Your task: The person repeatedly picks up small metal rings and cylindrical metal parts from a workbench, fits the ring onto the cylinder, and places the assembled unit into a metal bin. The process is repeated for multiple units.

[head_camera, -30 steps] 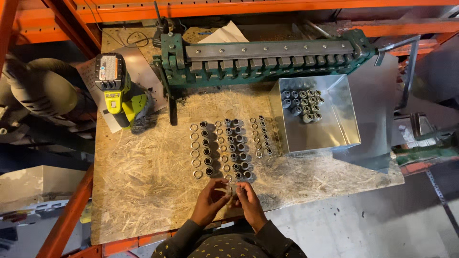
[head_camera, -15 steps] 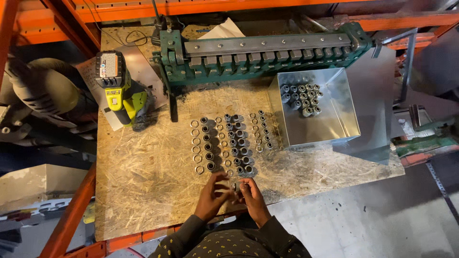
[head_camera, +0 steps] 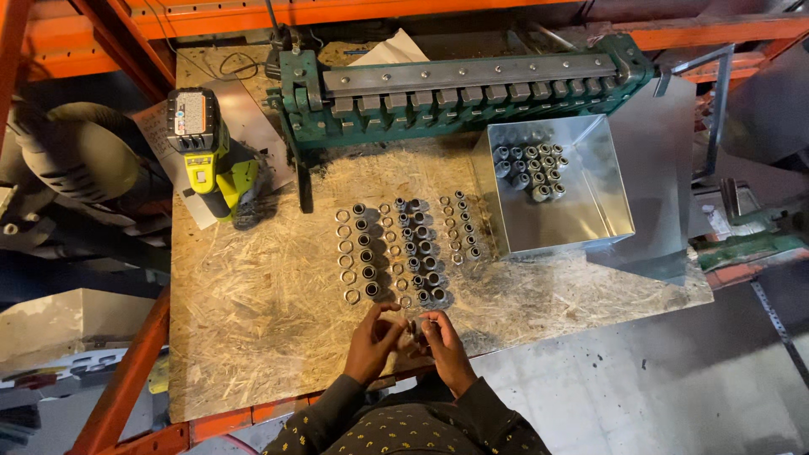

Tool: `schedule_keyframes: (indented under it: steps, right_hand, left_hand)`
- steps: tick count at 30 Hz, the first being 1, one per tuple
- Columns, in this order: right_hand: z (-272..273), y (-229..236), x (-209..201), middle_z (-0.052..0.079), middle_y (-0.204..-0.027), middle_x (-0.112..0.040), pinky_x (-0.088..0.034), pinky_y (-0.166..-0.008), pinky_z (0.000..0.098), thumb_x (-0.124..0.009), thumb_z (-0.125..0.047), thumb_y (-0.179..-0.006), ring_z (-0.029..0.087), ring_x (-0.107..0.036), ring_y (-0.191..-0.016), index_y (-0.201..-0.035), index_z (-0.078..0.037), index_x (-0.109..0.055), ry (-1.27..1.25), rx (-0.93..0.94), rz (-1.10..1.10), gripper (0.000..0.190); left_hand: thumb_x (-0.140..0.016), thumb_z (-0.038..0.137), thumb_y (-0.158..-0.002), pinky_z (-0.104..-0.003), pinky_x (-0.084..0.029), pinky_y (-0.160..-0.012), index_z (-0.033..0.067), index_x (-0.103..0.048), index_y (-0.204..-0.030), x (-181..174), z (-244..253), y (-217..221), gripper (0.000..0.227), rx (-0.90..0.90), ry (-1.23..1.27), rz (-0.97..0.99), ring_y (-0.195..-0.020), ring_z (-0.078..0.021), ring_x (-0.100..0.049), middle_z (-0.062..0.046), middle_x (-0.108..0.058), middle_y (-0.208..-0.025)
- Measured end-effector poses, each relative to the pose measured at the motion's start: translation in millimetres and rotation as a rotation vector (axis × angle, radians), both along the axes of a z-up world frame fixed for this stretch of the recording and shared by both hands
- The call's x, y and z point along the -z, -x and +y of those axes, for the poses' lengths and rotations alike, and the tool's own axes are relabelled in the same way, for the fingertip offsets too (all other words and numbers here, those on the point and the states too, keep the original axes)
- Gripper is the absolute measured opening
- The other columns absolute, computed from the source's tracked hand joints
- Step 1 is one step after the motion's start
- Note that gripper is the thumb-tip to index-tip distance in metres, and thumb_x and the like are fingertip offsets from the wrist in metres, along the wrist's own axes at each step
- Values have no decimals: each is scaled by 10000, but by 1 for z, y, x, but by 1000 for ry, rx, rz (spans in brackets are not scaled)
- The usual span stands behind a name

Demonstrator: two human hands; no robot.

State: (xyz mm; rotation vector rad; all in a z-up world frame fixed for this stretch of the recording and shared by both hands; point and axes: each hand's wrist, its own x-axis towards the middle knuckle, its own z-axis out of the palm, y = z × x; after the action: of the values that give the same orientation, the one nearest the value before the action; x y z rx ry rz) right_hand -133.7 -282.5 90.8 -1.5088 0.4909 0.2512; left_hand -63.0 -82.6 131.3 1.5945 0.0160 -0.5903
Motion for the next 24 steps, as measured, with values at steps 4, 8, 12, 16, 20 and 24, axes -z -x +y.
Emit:
schedule_keyframes:
  steps: [4, 8, 12, 16, 20, 24]
  right_hand:
    - [2, 0, -16, 141, -1057, -733, -685, -827, 436, -597, -525, -1141, 267, -811, -801, -1461, -108, -634, -81, 44, 52, 527]
    - [0, 3, -16, 71, -1023, -611, -526, -815, 416, -556, -566, -1160, 206, -597, -851, -1471, -171, -656, 15, 15, 80, 513]
    - [0, 6, 5, 153, -1095, -730, -717, -832, 458, -616, -486, -1144, 281, -800, -841, -1527, -119, -611, -98, 74, 46, 530]
    - [10, 10, -21, 95, -961, -694, -602, -783, 406, -600, -536, -1149, 218, -712, -834, -1475, -150, -656, -21, 60, 63, 509]
    - [12, 17, -2, 136, -1024, -724, -695, -825, 435, -613, -474, -1158, 259, -790, -862, -1483, -125, -632, -70, 86, 42, 477]
    - [6, 21, 42, 26, -937, -671, -538, -768, 360, -620, -505, -1166, 134, -627, -824, -1418, -136, -688, 82, 41, -98, 452]
  left_hand:
    - [-851, 209, -1041, -442, -736, -990, 204, -693, -1473, 4, 1, 4, 460, 141, 141, -158, -1201, -264, -804, -59, -759, -1511]
    - [-830, 321, -1081, -414, -749, -847, 175, -762, -1367, 12, -2, 4, 329, 110, 89, -122, -909, -241, -875, -100, -850, -1166]
    - [-869, 172, -1042, -444, -738, -1049, 140, -751, -1430, 25, -4, 9, 407, 130, 181, -119, -1237, -266, -822, -96, -799, -1417]
    - [-824, 168, -1079, -441, -741, -978, 149, -777, -1376, 24, 0, 10, 301, 162, 189, -178, -1153, -273, -846, -91, -793, -1353]
    - [-860, 210, -1061, -391, -707, -906, 134, -813, -1320, 23, 5, 13, 275, 132, 151, -111, -995, -211, -839, -72, -833, -1086]
    - [-873, 168, -1071, -302, -643, -759, 65, -816, -1172, 40, 3, 14, 155, 82, 206, 55, -809, -129, -780, -48, -865, -939]
